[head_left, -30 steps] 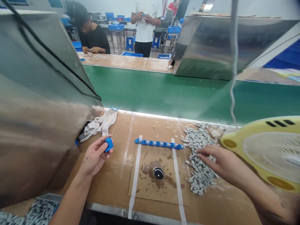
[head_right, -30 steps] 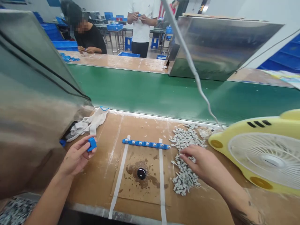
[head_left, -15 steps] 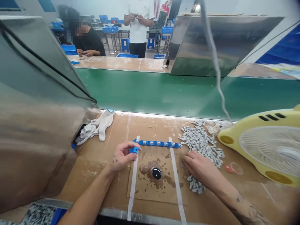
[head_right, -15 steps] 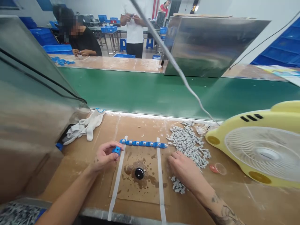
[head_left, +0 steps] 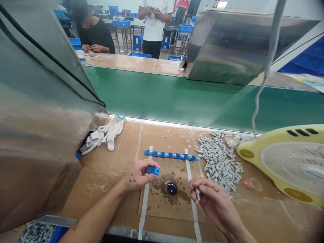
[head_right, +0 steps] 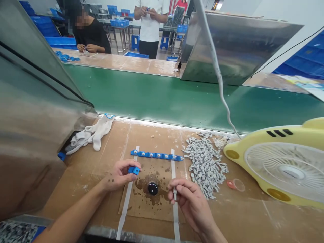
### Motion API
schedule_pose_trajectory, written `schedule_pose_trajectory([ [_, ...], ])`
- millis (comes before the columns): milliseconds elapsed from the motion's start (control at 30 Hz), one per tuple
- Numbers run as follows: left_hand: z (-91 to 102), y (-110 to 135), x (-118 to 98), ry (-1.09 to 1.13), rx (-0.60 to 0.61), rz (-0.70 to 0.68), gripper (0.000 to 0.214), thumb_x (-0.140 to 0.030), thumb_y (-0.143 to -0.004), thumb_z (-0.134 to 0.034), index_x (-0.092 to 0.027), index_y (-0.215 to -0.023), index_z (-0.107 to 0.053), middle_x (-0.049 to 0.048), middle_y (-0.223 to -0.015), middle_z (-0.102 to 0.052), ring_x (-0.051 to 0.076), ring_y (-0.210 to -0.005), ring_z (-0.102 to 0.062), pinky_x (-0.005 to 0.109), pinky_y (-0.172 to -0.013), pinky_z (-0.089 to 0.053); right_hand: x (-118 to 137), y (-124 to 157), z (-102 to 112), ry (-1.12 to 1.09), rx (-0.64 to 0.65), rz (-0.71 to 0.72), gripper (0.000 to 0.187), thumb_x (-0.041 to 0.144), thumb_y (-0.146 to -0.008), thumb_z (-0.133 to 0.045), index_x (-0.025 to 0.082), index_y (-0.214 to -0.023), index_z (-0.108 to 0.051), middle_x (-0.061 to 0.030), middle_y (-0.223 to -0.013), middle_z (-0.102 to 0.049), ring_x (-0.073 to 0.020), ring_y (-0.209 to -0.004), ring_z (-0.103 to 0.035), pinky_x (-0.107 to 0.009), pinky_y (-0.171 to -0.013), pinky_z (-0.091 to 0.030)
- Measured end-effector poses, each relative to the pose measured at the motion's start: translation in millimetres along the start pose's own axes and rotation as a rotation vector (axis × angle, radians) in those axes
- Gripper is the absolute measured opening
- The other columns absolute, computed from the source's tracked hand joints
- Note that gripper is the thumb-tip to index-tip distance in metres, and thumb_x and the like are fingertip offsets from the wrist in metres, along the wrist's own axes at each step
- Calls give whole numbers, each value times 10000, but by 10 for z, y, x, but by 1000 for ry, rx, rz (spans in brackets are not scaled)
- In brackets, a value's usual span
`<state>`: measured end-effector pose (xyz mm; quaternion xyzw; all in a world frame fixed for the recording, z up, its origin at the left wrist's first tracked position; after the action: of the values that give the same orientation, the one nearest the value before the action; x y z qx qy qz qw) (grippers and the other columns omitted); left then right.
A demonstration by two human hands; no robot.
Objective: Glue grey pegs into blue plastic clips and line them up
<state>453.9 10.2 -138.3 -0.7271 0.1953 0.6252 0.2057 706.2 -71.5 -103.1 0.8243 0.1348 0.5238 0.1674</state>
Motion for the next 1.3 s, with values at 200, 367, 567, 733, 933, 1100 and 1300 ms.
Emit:
schedule_pose_trajectory([
  [200, 25, 17, 28, -49, 11, 2, 266, -276, -849, -738, -147, -1078, -693, 97, -1017, -669, 180, -898, -612, 285, -795, -472, -61, 96, 42, 41, -3, -39, 257, 372, -801, -848, 211, -997, -802, -101, -953, -744, -171, -809, -657, -247, -714, -537],
  [367, 22, 27, 27, -68, 7, 3, 266, -267, -846, -743, -159, -1084, -695, 80, -1004, -663, 155, -862, -595, 261, -770, -463, -79, 156, 292, 74, -7, -103, 403, 424, -732, -875, 212, -1066, -794, -140, -1203, -705, -292, -1111, -645, -407, -1018, -498],
  [567, -2, 7, -10, -101, 20, -39, 222, -238, -849, -733, -168, -1058, -705, 70, -1002, -673, 153, -884, -599, 253, -791, -460, -43, 118, 436, 308, -24, -98, 376, 398, -753, -880, 190, -1035, -746, -121, -1103, -722, -294, -1084, -669, -448, -1024, -495],
  [733, 2, 0, -17, -99, 8, -7, 231, -243, -845, -735, -164, -1060, -702, 77, -1007, -672, 167, -893, -613, 267, -793, -476, -54, 78, 389, 285, -116, -139, 465, 398, -628, -952, 180, -986, -752, -115, -1052, -731, -295, -1027, -693, -407, -966, -531],
  [933, 8, 5, -23, -125, 19, -6, 229, -255, -852, -727, -156, -1057, -699, 85, -1005, -671, 182, -911, -617, 284, -802, -475, -75, 133, 362, 223, -72, -197, 374, 451, -577, -958, 209, -825, -817, -130, -1192, -690, -318, -1119, -636, -432, -1067, -443],
  [1100, -13, -11, -63, -180, 28, -27, 219, -257, -855, -721, -148, -1043, -705, 93, -1016, -681, 188, -931, -625, 283, -801, -478, -61, 121, 462, 448, -86, -147, 406, 535, -658, -898, 237, -926, -830, -123, -1169, -697, -335, -1184, -573, -440, -1073, -410],
  [1300, -24, -11, -116, -254, 39, -29, 219, -280, -856, -717, -154, -1035, -715, 93, -1038, -694, 188, -929, -631, 278, -789, -474, 51, 74, 290, 462, 13, -78, 297, 472, -803, -817, 237, -983, -802, -108, -1050, -745, -258, -994, -663, -343, -870, -529],
])
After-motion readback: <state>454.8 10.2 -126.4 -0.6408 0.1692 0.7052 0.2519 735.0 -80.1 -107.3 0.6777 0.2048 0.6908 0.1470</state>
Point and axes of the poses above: each hand's wrist, its own y-axis away from the middle knuckle, its own z-axis out of the back of the hand, x = y × z, the point moved 3 cm from there along -y, towards the middle knuckle
